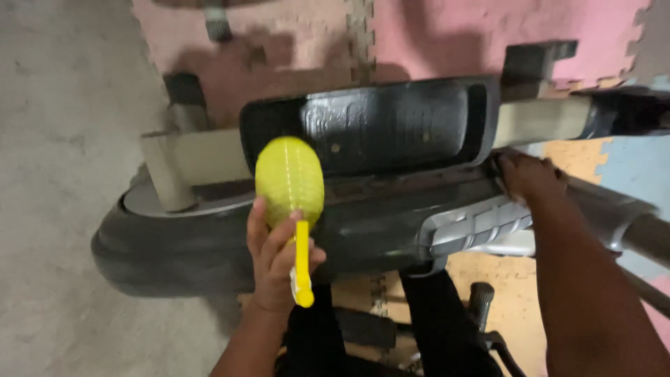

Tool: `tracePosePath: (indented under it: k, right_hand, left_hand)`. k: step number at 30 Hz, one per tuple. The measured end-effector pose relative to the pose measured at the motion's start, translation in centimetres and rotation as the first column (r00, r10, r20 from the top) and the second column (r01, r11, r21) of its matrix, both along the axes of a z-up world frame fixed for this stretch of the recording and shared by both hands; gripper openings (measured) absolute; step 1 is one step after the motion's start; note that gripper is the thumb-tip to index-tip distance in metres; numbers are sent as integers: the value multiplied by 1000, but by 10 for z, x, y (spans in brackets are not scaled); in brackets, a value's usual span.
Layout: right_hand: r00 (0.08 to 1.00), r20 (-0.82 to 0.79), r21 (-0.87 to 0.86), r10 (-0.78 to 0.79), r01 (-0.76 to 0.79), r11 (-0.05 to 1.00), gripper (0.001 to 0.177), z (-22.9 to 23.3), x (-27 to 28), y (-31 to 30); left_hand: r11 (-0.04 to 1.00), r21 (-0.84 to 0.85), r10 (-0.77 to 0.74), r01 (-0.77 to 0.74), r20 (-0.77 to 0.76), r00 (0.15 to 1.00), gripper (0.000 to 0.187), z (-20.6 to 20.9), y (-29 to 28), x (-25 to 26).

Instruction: Cleaning and wiping down several elliptical machines using a spray bottle and a cleaning cloth.

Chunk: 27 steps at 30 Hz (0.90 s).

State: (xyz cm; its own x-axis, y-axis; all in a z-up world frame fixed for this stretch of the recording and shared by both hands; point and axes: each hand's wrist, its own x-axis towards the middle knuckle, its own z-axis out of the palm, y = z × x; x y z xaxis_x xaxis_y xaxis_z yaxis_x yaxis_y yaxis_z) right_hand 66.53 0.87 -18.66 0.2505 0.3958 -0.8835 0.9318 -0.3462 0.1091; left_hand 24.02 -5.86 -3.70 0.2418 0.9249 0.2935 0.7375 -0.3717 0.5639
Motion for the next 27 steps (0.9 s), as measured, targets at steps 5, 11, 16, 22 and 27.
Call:
tracePosePath:
  k: [5,11,16,22,27]
  right_hand:
    - [972,-164,-108,166,-185,977,49,-105,-9,-34]
    - [823,-534,-84,192,-277,957,45,61,-169,18]
    - [415,-762,597,497,153,787,45,113,-175,-12]
    - [836,-313,584,451,-205,785,22,7,-20,-64]
    - [992,-123,200,20,5,980,49,-64,66,-49]
  left_hand:
    - [1000,-9,24,-24,-65,998,42,7,-4,0]
    - [1000,-22,-13,11,-103,995,40,6,2,6]
    - [998,-55,7,-13,-102,995,41,8,3,6]
    - [999,-49,-15,8,-143,990,42,1,-3,3]
    - [997,-76,-16,5,-147,989,43,-3,-4,2]
